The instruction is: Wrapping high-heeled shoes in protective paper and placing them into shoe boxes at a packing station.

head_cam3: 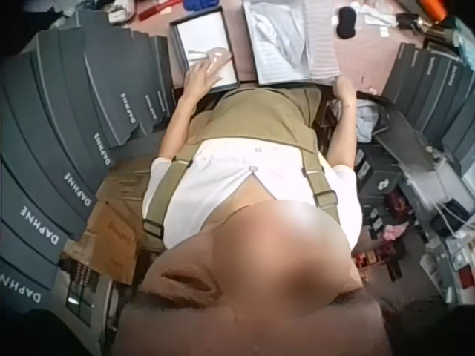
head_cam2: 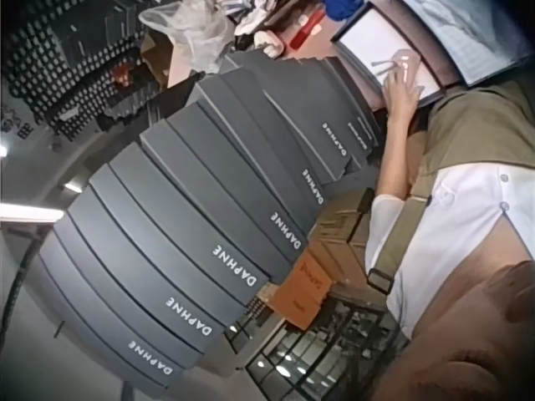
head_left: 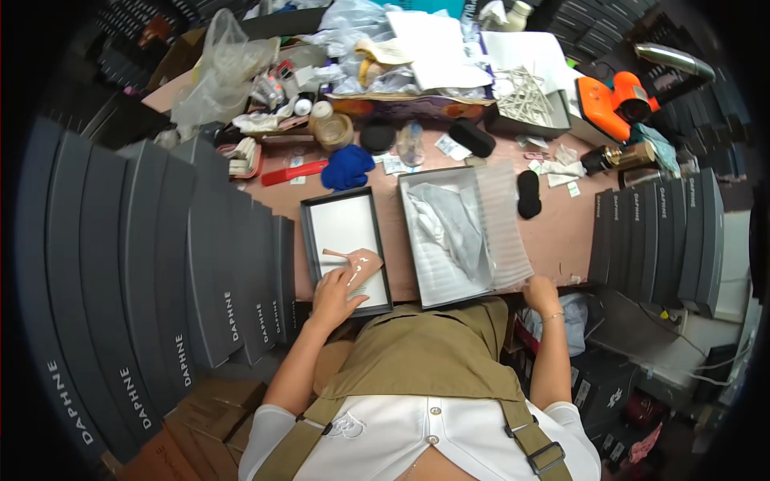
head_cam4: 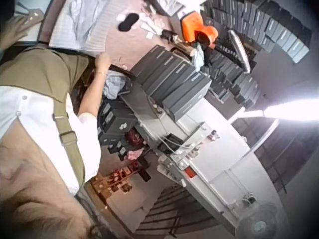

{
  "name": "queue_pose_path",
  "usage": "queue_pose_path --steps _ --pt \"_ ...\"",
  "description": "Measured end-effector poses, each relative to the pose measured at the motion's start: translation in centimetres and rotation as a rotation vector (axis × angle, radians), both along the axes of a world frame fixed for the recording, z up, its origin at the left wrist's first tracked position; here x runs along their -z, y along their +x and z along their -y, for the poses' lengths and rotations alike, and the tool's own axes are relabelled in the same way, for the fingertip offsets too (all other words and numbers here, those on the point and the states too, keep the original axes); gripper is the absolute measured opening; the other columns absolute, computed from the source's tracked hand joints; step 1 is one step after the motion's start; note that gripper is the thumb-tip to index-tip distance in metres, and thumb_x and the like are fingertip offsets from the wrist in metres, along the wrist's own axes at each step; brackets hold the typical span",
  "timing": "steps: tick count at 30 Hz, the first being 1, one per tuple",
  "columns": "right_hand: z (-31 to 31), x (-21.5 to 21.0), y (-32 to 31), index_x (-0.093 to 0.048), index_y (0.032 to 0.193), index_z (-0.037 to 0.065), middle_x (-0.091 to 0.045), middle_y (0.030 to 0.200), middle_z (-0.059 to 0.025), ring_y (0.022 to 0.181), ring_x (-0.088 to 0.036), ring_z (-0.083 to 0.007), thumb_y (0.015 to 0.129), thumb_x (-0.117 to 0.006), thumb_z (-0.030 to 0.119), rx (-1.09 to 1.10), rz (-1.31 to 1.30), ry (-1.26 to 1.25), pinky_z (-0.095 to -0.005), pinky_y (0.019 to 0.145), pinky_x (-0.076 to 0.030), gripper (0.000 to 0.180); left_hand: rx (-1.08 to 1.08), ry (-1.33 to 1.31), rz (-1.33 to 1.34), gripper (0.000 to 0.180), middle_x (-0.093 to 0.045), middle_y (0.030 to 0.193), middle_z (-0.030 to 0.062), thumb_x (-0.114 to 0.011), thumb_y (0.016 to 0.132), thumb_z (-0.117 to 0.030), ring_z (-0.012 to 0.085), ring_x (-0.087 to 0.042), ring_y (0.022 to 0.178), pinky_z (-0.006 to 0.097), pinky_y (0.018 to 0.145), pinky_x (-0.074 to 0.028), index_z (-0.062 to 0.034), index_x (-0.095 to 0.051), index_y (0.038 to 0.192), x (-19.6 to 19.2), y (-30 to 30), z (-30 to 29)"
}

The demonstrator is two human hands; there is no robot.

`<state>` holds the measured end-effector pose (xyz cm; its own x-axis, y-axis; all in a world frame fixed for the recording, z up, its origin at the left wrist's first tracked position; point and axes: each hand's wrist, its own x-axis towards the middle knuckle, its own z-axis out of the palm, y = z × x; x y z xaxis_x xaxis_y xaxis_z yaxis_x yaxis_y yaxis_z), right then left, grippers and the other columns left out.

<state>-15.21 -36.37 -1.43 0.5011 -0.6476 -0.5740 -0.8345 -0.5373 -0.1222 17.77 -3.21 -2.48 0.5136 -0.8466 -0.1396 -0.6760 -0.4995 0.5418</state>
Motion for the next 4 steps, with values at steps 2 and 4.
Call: queue_pose_path --steps 2,4 --pt "0.2 1.3 1.4 -0.045 0.129 0.001 -0.051 0.122 -0.0293 0.110 -0.054 -0.0415 0.081 -0.058 0.012 0.137 0.357 -0.194 -0.0436 0.092 -0.044 0.051 0.071 0.144 0.015 0.076 -0.053 0.117 0.0150 -0.076 0.073 -0.029 0.0334 -0.052 0.109 0.042 0.094 -0.041 -0.0087 -0.039 0.136 1.0 0.5 0.5" --pt "-0.1 2.4 5.9 -0.023 0.148 0.007 -0.023 0.150 -0.0250 0.138 -0.021 -0.0437 0.083 -0.064 0.019 0.041 0.732 -0.297 -0.0404 0.110 -0.028 0.077 0.012 0.338 -0.070 0.080 -0.051 0.122 0.0170 -0.075 0.074 -0.030 0.0333 -0.046 0.118 0.046 0.099 -0.037 -0.0102 -0.033 0.140 1.5 1.2 0.7"
